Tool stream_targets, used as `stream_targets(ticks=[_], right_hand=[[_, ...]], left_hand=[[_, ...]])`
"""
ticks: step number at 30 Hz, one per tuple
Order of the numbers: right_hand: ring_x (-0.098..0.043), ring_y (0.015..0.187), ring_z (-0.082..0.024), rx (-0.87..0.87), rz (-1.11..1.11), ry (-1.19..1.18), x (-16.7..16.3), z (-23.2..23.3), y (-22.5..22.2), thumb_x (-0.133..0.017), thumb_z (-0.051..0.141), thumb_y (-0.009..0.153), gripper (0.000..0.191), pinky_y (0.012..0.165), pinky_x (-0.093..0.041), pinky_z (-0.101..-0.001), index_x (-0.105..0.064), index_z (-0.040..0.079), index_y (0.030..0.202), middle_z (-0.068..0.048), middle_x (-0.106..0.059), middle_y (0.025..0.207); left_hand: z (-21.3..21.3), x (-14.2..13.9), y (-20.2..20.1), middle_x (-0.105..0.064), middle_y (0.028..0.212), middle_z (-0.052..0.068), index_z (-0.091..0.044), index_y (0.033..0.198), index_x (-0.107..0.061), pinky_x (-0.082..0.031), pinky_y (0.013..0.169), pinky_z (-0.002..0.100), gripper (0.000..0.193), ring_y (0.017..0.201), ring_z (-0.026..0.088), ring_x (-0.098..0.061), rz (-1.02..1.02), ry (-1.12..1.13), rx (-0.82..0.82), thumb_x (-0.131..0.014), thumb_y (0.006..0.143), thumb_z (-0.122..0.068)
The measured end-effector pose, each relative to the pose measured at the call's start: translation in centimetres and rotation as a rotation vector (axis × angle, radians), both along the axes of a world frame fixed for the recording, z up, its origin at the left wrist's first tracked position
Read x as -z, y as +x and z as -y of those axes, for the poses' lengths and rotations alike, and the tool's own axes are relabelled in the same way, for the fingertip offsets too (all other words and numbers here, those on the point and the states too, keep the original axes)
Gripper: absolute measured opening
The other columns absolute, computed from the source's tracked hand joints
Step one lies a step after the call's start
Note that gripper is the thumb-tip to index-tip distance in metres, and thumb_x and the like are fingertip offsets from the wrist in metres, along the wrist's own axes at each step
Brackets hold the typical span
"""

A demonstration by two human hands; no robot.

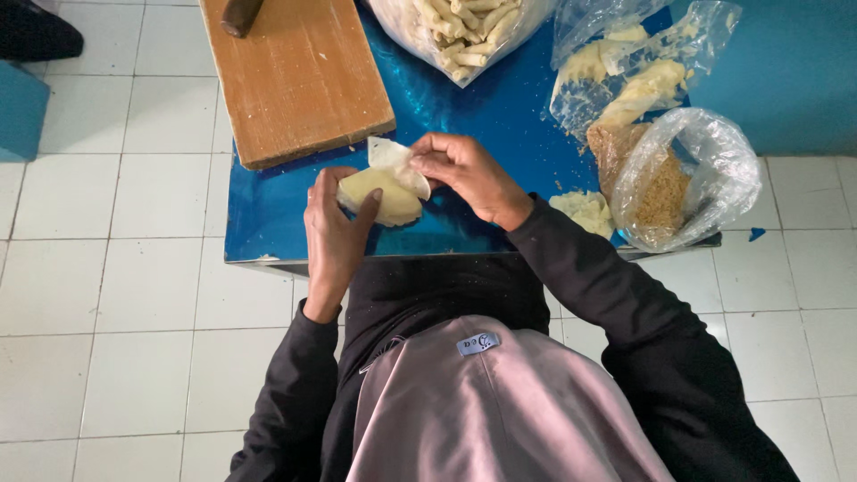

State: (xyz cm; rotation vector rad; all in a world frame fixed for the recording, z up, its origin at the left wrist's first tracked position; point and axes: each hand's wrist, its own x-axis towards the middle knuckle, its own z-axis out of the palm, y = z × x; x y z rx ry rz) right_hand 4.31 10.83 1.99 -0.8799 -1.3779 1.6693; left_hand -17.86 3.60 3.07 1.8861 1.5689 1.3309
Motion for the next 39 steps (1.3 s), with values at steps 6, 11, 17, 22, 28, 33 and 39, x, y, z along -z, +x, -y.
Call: stream_targets(ticks=[6,11,17,22,28,33,39], right_hand=[[-0.069,0.095,-0.007,0.291,0.162,0.248,-2.4,0.6,5.5,-0.063,0.009,0.103,0.010,0.085,-0.054,-0.0223,-0.068,0.004,0.110,-0.002,-0.074,0.103],[-0.070,0.097,-0.017,0.358,1.079,1.121,-3.1,6.0,6.8,-0.069,0.009,0.101,0.010,0.087,-0.051,-0.0349,-0.075,0.010,0.110,-0.004,-0.075,0.107],[-0.069,0.109,-0.025,0.268,0.860,1.072,-2.7,7.3,8.3,-0.068,0.002,0.099,0.026,0.093,-0.055,-0.0344,-0.071,0.007,0.124,-0.011,-0.070,0.125],[-0.055,0.103,-0.026,0.559,1.175,1.103,-5.9,1.1,17.9,-0.064,-0.008,0.099,0.028,0.090,-0.049,-0.0381,-0.081,0.010,0.111,-0.007,-0.064,0.105],[-0.041,0.115,-0.030,0.579,1.563,1.190,-2.8,-4.5,21.0,-0.068,-0.003,0.089,0.037,0.088,-0.032,-0.0438,-0.085,0.023,0.108,-0.006,-0.047,0.109],[-0.037,0.115,-0.034,0.574,1.614,1.161,-0.4,-6.5,20.1,-0.071,0.003,0.094,0.026,0.087,-0.026,-0.0466,-0.084,0.025,0.101,-0.010,-0.043,0.117],[-0.037,0.116,-0.034,0.529,1.575,1.007,-1.5,-5.7,20.4,-0.074,-0.005,0.080,0.039,0.086,-0.027,-0.0481,-0.084,0.029,0.093,-0.008,-0.041,0.121]], left_hand=[[-0.2,0.6,-0.8,-0.066,0.100,0.016,-0.002,0.112,-0.061,-0.050,0.081,0.040,0.028,0.091,0.032,-0.062,0.042,-0.054,-0.051,-0.078,0.092,-0.013],[-0.8,1.1,-1.7,-0.065,0.096,0.015,-0.001,0.108,-0.061,-0.047,0.075,0.039,0.022,0.081,0.029,-0.058,0.020,-0.064,-0.118,-0.076,0.094,-0.011],[-0.9,0.1,-3.1,-0.064,0.097,0.013,-0.001,0.110,-0.061,-0.047,0.078,0.038,0.018,0.083,0.026,-0.058,0.030,-0.077,-0.155,-0.071,0.100,-0.013],[0.7,-1.4,-1.7,-0.059,0.123,0.015,-0.001,0.129,-0.061,-0.041,0.101,0.046,0.028,0.114,0.034,-0.049,-0.294,0.225,-0.215,-0.070,0.104,-0.011],[2.8,-1.4,4.3,-0.055,0.126,0.016,-0.001,0.137,-0.061,-0.043,0.101,0.046,0.036,0.116,0.034,-0.052,-0.287,0.327,0.105,-0.067,0.102,-0.009],[2.5,-0.6,7.7,-0.054,0.140,0.020,0.002,0.139,-0.058,-0.047,0.105,0.046,0.042,0.127,0.039,-0.051,-0.323,0.249,0.324,-0.066,0.098,-0.008],[2.6,0.0,7.8,-0.055,0.142,0.017,0.000,0.137,-0.058,-0.044,0.102,0.046,0.044,0.132,0.037,-0.050,-0.392,0.217,0.349,-0.066,0.096,-0.013]])
